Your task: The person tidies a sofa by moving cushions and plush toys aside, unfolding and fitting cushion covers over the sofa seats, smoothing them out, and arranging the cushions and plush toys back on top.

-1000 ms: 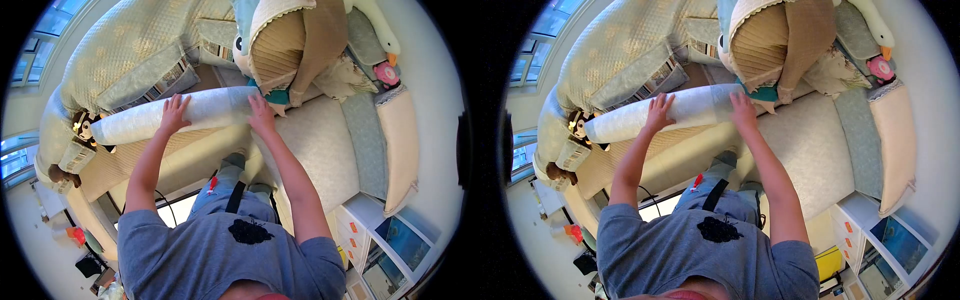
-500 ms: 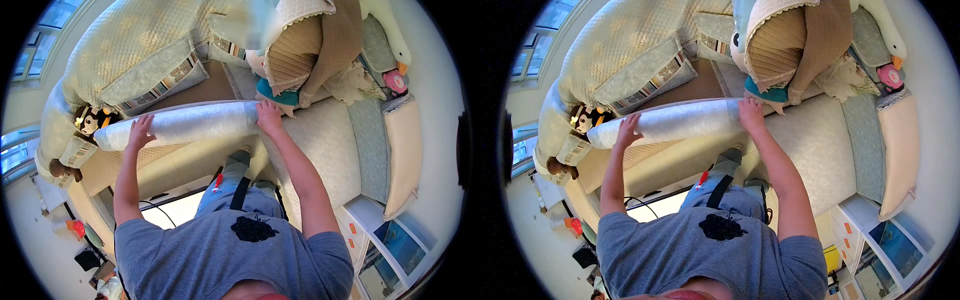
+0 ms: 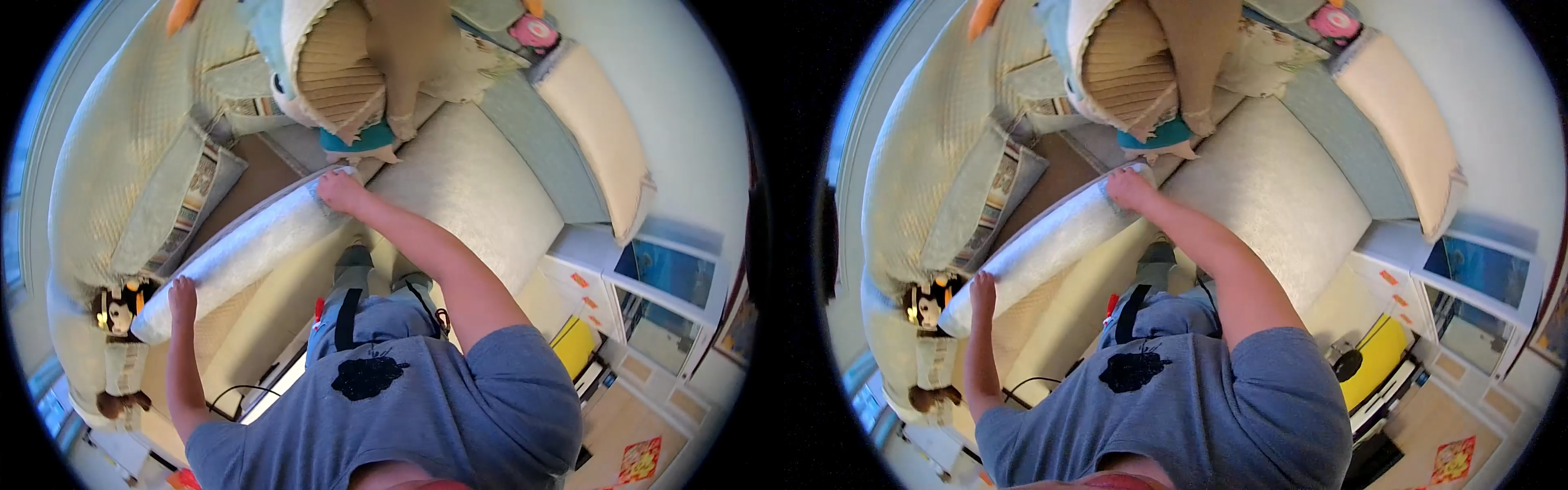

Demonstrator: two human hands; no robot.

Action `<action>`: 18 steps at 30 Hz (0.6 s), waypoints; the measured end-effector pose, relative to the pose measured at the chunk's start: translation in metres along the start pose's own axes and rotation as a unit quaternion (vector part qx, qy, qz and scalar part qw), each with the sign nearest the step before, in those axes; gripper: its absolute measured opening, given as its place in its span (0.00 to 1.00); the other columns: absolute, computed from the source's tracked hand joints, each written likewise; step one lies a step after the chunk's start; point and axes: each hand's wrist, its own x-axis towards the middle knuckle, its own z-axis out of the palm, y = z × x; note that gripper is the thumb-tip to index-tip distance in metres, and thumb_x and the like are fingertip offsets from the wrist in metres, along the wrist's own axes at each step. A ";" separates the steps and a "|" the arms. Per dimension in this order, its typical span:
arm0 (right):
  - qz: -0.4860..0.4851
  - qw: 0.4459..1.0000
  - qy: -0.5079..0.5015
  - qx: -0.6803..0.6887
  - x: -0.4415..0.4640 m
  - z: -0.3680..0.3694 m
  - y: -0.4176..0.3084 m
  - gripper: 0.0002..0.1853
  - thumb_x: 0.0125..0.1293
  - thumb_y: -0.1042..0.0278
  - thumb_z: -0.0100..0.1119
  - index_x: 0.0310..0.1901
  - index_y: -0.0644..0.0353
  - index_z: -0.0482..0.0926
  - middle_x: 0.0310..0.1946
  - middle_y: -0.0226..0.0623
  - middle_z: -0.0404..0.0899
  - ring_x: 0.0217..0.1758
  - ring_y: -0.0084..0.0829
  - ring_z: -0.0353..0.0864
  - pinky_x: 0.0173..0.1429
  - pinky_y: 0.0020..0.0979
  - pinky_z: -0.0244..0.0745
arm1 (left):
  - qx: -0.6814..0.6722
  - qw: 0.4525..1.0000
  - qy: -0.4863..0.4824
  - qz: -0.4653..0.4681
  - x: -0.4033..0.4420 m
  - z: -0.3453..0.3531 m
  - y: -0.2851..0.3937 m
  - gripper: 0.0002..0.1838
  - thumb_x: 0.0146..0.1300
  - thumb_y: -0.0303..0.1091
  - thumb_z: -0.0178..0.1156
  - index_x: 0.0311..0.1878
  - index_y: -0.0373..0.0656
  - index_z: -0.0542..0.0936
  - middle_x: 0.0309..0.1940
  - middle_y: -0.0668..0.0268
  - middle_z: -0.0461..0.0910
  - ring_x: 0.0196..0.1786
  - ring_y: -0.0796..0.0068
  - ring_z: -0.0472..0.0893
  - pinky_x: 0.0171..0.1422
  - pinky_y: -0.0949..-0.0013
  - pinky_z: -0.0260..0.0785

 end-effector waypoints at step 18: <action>0.050 0.996 0.065 0.042 -0.064 -0.012 -0.029 0.06 0.46 0.68 0.48 0.24 0.58 0.74 0.27 0.33 0.73 0.37 0.31 0.72 0.33 0.31 0.71 | -0.017 1.000 0.019 -0.011 -0.029 -0.007 0.011 0.04 0.49 0.29 0.49 0.25 0.40 0.71 0.28 0.61 0.71 0.33 0.64 0.74 0.33 0.66 0.70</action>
